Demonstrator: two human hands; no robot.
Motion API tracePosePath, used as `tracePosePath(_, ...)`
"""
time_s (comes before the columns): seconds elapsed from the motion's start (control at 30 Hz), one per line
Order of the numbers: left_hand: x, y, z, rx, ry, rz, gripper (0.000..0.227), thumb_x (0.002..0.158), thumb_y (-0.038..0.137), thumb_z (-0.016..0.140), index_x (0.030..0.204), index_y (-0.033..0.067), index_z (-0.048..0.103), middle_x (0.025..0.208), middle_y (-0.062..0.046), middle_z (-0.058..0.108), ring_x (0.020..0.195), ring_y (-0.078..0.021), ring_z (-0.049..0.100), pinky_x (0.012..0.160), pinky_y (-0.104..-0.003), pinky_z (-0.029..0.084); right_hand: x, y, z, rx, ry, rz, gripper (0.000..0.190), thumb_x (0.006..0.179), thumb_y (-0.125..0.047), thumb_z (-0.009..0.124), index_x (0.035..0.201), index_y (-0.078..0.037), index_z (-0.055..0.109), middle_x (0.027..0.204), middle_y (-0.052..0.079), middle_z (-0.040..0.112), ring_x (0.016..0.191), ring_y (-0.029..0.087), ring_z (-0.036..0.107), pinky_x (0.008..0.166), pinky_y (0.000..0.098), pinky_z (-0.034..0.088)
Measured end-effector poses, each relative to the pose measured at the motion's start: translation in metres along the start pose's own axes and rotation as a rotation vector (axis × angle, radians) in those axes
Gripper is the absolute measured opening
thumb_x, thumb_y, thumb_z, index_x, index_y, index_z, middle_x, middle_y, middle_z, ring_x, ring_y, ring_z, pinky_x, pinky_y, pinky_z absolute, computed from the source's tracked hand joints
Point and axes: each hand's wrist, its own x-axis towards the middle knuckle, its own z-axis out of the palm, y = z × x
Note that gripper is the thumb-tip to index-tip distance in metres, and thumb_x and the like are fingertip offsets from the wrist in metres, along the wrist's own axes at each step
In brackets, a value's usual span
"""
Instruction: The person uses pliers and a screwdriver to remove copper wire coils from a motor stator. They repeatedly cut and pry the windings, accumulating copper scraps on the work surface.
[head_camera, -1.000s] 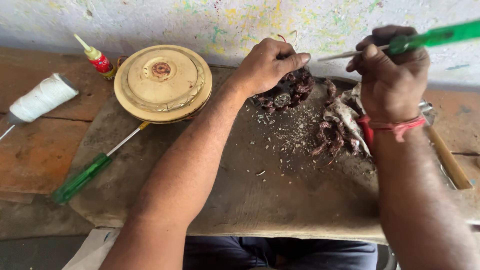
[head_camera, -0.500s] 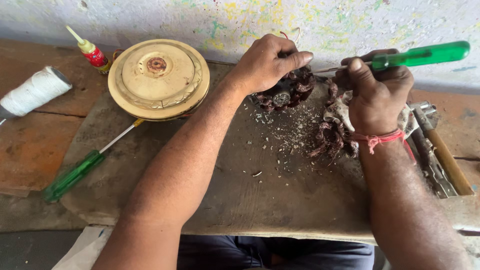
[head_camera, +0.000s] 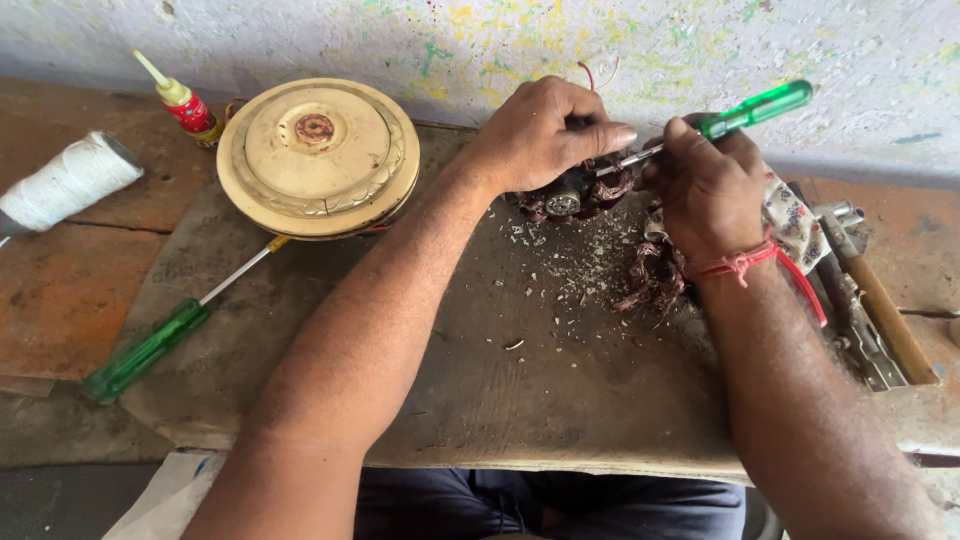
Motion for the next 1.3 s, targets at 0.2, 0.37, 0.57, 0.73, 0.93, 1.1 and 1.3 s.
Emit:
tracePosePath(0.2, 0.000, -0.002, 0.002, 0.066, 0.092, 0.175, 0.047, 0.094, 0.057, 0.073, 0.080, 0.0123, 0.080, 0.068, -0.002, 0.074, 0.062, -0.0112, 0.071, 0.058, -0.033, 0.056, -0.007, 0.003, -0.004, -0.450, -0.199, -0.359, 0.016, 0.098, -0.002, 0.077, 0.102, -0.002, 0.062, 0.085, 0.010, 0.068, 0.073, 0.020, 0.069, 0.065, 0.0333, 0.059)
tracePosePath(0.37, 0.003, -0.005, 0.002, 0.143, 0.094, 0.031, 0.053, 0.093, 0.061, 0.070, 0.076, 0.0117, 0.076, 0.064, -0.004, 0.069, 0.056, -0.0144, 0.066, 0.054, -0.036, 0.050, -0.022, -0.006, 0.008, -0.972, -0.376, -0.799, 0.018, 0.101, -0.004, 0.078, 0.093, -0.005, 0.062, 0.084, 0.008, 0.071, 0.071, 0.016, 0.070, 0.058, 0.0304, 0.056)
tracePosePath(0.57, 0.001, -0.017, 0.005, 0.057, 0.122, 0.150, 0.057, 0.093, 0.067, 0.066, 0.076, 0.0130, 0.076, 0.063, -0.001, 0.068, 0.056, -0.0112, 0.065, 0.055, -0.033, 0.052, -0.047, -0.022, 0.034, -1.270, -0.525, -1.032, 0.019, 0.092, -0.005, 0.075, 0.085, -0.009, 0.058, 0.086, 0.009, 0.066, 0.085, 0.026, 0.065, 0.073, 0.0403, 0.054)
tracePosePath(0.73, 0.007, -0.030, 0.006, 0.092, 0.158, 0.118, 0.057, 0.095, 0.065, 0.063, 0.077, 0.0122, 0.075, 0.065, 0.000, 0.067, 0.054, -0.0130, 0.061, 0.052, -0.035, 0.047, -0.044, -0.013, 0.037, -1.158, -0.719, -1.096, 0.013, 0.080, -0.016, 0.065, 0.086, -0.004, 0.062, 0.078, 0.011, 0.063, 0.071, 0.028, 0.060, 0.064, 0.0426, 0.051)
tracePosePath(0.93, 0.000, -0.040, 0.005, 0.045, 0.101, 0.083, 0.060, 0.097, 0.069, 0.058, 0.079, 0.0133, 0.073, 0.064, 0.000, 0.063, 0.055, -0.0126, 0.057, 0.053, -0.036, 0.046, -0.013, -0.027, -0.027, -0.729, -0.016, -0.706, 0.019, 0.104, -0.020, 0.064, 0.114, -0.004, 0.062, 0.088, 0.008, 0.072, 0.073, 0.015, 0.067, 0.064, 0.0279, 0.057)
tracePosePath(1.1, 0.002, -0.038, 0.004, 0.075, 0.093, 0.155, 0.054, 0.094, 0.067, 0.068, 0.077, 0.0156, 0.076, 0.064, 0.002, 0.064, 0.057, -0.0106, 0.057, 0.054, -0.035, 0.046, 0.013, -0.022, -0.062, -1.401, -0.039, -0.345, 0.025, 0.100, -0.022, 0.075, 0.113, -0.001, 0.071, 0.100, 0.016, 0.076, 0.087, 0.023, 0.074, 0.078, 0.0384, 0.061)
tracePosePath(1.3, -0.014, -0.015, -0.023, -0.066, -0.095, 0.118, 0.041, 0.082, 0.054, 0.085, 0.082, 0.0141, 0.077, 0.073, -0.001, 0.071, 0.066, -0.0129, 0.062, 0.063, -0.036, 0.051, 0.000, -0.012, -0.037, -1.645, -0.278, -0.030, 0.034, 0.085, -0.024, 0.084, 0.113, -0.007, 0.076, 0.096, 0.017, 0.077, 0.086, 0.031, 0.074, 0.082, 0.0473, 0.059)
